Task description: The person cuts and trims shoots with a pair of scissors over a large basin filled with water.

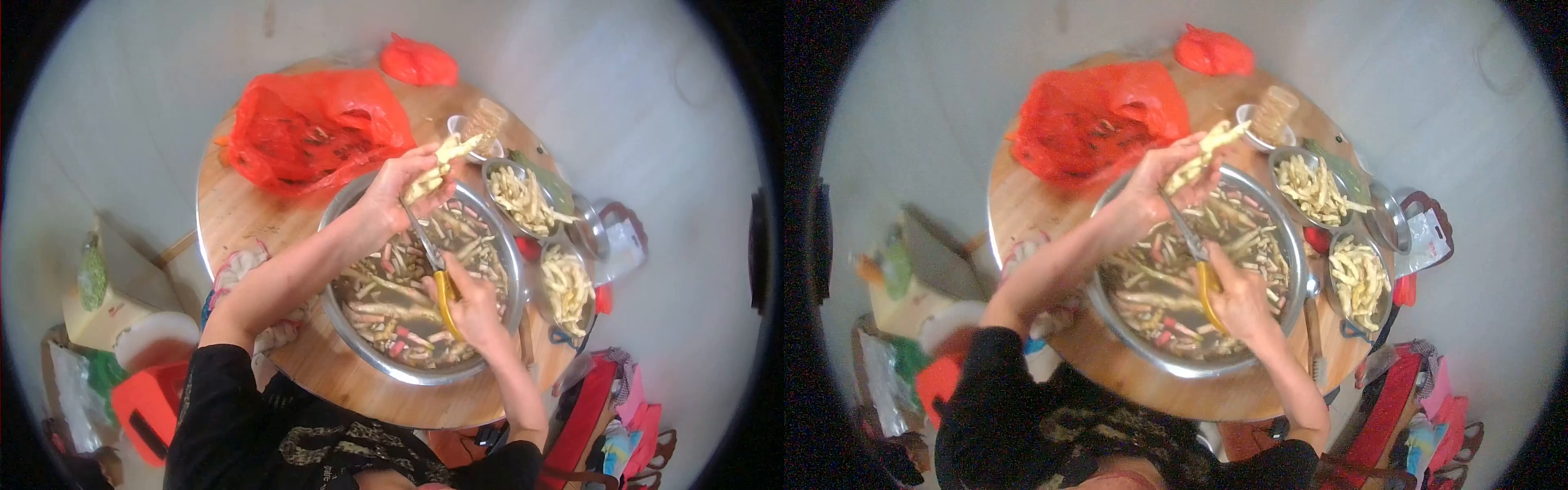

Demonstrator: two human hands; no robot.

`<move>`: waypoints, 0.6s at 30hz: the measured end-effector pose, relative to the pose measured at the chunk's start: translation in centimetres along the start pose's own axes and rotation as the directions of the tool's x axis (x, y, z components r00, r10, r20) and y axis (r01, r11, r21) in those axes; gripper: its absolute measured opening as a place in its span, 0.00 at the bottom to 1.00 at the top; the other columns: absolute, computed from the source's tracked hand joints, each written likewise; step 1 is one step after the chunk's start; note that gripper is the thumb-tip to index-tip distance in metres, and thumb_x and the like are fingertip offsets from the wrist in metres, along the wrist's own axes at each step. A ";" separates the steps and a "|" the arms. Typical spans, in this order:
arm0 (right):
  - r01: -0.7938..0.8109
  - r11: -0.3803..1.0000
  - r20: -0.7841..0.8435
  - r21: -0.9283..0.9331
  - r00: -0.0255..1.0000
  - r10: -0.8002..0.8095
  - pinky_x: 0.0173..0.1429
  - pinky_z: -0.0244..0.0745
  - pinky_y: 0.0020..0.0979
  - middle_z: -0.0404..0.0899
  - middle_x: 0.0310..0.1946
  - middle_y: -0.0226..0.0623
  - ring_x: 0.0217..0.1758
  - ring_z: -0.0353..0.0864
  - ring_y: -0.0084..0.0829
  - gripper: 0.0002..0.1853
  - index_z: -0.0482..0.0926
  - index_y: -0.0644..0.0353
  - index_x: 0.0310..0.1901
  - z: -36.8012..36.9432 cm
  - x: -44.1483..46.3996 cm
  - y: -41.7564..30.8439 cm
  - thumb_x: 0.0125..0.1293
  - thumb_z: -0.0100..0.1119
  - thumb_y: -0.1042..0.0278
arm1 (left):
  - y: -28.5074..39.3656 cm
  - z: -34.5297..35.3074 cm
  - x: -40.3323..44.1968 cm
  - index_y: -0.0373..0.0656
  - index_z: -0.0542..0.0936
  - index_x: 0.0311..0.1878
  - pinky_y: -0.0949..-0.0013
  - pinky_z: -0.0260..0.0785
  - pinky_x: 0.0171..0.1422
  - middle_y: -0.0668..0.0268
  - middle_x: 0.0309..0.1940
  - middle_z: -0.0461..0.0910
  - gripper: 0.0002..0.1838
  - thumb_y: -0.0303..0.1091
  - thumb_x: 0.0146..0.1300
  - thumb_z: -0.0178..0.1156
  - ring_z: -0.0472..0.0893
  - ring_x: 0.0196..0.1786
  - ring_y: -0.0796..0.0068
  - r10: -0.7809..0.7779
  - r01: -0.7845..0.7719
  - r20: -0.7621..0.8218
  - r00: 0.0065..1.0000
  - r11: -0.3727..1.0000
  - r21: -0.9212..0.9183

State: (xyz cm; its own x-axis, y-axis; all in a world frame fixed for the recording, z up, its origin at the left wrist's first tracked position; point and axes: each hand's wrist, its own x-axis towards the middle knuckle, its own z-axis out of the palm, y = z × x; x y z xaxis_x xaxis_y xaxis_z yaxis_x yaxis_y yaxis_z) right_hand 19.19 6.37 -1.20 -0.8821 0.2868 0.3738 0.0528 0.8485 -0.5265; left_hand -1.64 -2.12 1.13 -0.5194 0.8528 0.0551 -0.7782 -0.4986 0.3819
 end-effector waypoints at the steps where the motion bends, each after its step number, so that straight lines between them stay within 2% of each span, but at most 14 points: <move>1: 0.036 0.998 0.027 0.052 0.999 -0.038 0.34 0.80 0.36 0.86 0.30 0.52 0.30 0.89 0.35 0.25 0.80 0.66 0.60 0.0 -0.3 0.1 0.65 0.73 0.62 | 0.2 0.7 -0.6 0.40 0.73 0.66 0.67 0.79 0.46 0.58 0.51 0.83 0.24 0.28 0.67 0.59 0.82 0.44 0.69 0.029 -0.028 -0.067 0.997 0.999 0.019; 2: 0.071 0.992 0.052 0.104 0.996 -0.077 0.34 0.80 0.35 0.86 0.30 0.51 0.29 0.89 0.34 0.25 0.80 0.66 0.60 0.0 -0.3 0.2 0.65 0.73 0.63 | 0.4 1.0 -0.8 0.40 0.72 0.68 0.66 0.79 0.47 0.58 0.52 0.82 0.25 0.28 0.67 0.59 0.83 0.45 0.69 0.059 -0.054 -0.133 0.989 0.998 0.041; 3: 0.079 0.990 0.052 0.119 0.995 -0.085 0.34 0.79 0.33 0.86 0.29 0.48 0.27 0.87 0.31 0.25 0.80 0.66 0.60 -0.9 0.2 -0.5 0.64 0.73 0.65 | 0.5 0.9 -0.6 0.40 0.72 0.68 0.66 0.79 0.47 0.58 0.52 0.82 0.25 0.28 0.67 0.59 0.83 0.45 0.69 0.061 -0.056 -0.134 0.989 0.998 0.040; 4: 0.079 0.990 0.054 0.119 0.995 -0.086 0.34 0.79 0.33 0.86 0.29 0.48 0.27 0.87 0.31 0.25 0.80 0.66 0.60 -1.1 0.4 -0.2 0.64 0.73 0.65 | 0.5 0.6 -0.2 0.42 0.71 0.70 0.65 0.79 0.50 0.58 0.53 0.82 0.27 0.27 0.67 0.58 0.82 0.46 0.70 0.070 -0.068 -0.097 0.993 0.997 0.022; 5: 0.077 0.992 -0.009 0.101 0.997 -0.077 0.33 0.79 0.32 0.86 0.28 0.47 0.27 0.86 0.30 0.25 0.80 0.66 0.60 -1.2 0.5 0.1 0.64 0.73 0.65 | 0.5 0.3 0.2 0.45 0.70 0.72 0.63 0.79 0.53 0.59 0.53 0.82 0.29 0.27 0.68 0.58 0.82 0.48 0.71 0.079 -0.079 -0.057 0.995 0.997 0.002; 6: 0.074 0.994 -0.073 0.082 0.995 -0.068 0.32 0.79 0.32 0.86 0.27 0.45 0.26 0.85 0.29 0.25 0.80 0.67 0.61 -1.3 0.6 0.2 0.64 0.73 0.66 | 0.5 -0.2 0.6 0.45 0.70 0.72 0.63 0.79 0.53 0.59 0.53 0.82 0.29 0.27 0.68 0.58 0.82 0.48 0.71 0.078 -0.078 -0.056 0.995 0.997 -0.001; 8: 0.009 0.997 -0.063 0.070 0.998 -0.005 0.30 0.78 0.32 0.86 0.26 0.43 0.26 0.85 0.28 0.25 0.80 0.66 0.61 -1.1 0.9 0.1 0.66 0.72 0.65 | 0.6 -1.5 1.2 0.49 0.69 0.75 0.62 0.79 0.52 0.62 0.51 0.82 0.32 0.27 0.66 0.59 0.82 0.46 0.73 0.055 -0.062 0.097 0.994 0.996 0.064; 12: 0.023 0.995 0.002 0.093 1.000 -0.024 0.29 0.75 0.30 0.84 0.24 0.39 0.24 0.82 0.25 0.24 0.80 0.67 0.60 0.2 -0.5 -0.2 0.68 0.70 0.62 | 1.5 -0.6 0.3 0.51 0.69 0.75 0.64 0.78 0.51 0.64 0.48 0.82 0.33 0.28 0.65 0.59 0.81 0.44 0.75 0.062 -0.062 0.009 0.998 0.976 0.207; 14: -0.213 0.967 0.146 0.137 0.970 0.193 0.47 0.77 0.23 0.84 0.33 0.32 0.38 0.78 0.17 0.28 0.76 0.72 0.64 -0.3 -1.0 -0.7 0.65 0.73 0.69 | 2.0 0.0 -0.1 0.46 0.68 0.75 0.66 0.76 0.48 0.63 0.51 0.80 0.35 0.24 0.62 0.58 0.81 0.44 0.71 0.111 -0.117 0.036 0.993 0.969 0.216; 15: -0.180 0.967 0.082 0.181 0.982 0.167 0.44 0.76 0.21 0.82 0.32 0.30 0.35 0.77 0.15 0.26 0.78 0.71 0.63 -0.7 -0.7 -1.5 0.66 0.72 0.70 | 1.8 -0.1 0.3 0.46 0.68 0.75 0.66 0.76 0.48 0.63 0.51 0.80 0.35 0.24 0.62 0.58 0.81 0.44 0.71 0.108 -0.113 0.038 0.993 0.970 0.215; 16: -0.181 0.967 0.079 0.180 0.982 0.169 0.44 0.76 0.21 0.82 0.32 0.30 0.35 0.77 0.15 0.26 0.78 0.71 0.63 -0.6 -0.5 -1.2 0.66 0.72 0.70 | 1.5 -0.4 0.8 0.44 0.68 0.76 0.66 0.76 0.49 0.62 0.52 0.81 0.35 0.24 0.62 0.58 0.81 0.45 0.71 0.164 -0.177 0.077 0.983 0.965 0.196; 17: -0.227 0.936 0.083 0.269 0.974 0.212 0.39 0.74 0.20 0.81 0.30 0.28 0.33 0.75 0.13 0.25 0.78 0.71 0.63 -0.2 -0.4 -0.5 0.67 0.72 0.71 | 1.3 -0.6 1.1 0.43 0.67 0.76 0.66 0.76 0.50 0.62 0.53 0.81 0.36 0.24 0.62 0.58 0.81 0.46 0.71 0.223 -0.240 0.115 0.968 0.955 0.174; 18: -0.270 0.895 0.091 0.356 0.963 0.254 0.35 0.71 0.19 0.79 0.28 0.26 0.32 0.73 0.12 0.23 0.79 0.70 0.62 0.0 -0.3 -0.4 0.68 0.71 0.71 | 1.3 -0.4 1.0 0.43 0.67 0.76 0.66 0.76 0.50 0.62 0.53 0.81 0.36 0.24 0.62 0.58 0.81 0.46 0.71 0.221 -0.240 0.117 0.968 0.955 0.176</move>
State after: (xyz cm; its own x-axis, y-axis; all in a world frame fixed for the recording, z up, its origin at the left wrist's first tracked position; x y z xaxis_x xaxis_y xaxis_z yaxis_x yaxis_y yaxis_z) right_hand 19.46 5.96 -1.13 -0.8783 0.4516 0.1568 0.1184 0.5232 -0.8439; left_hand -3.27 -1.99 1.31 -0.6339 0.7334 0.2457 -0.5565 -0.6531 0.5136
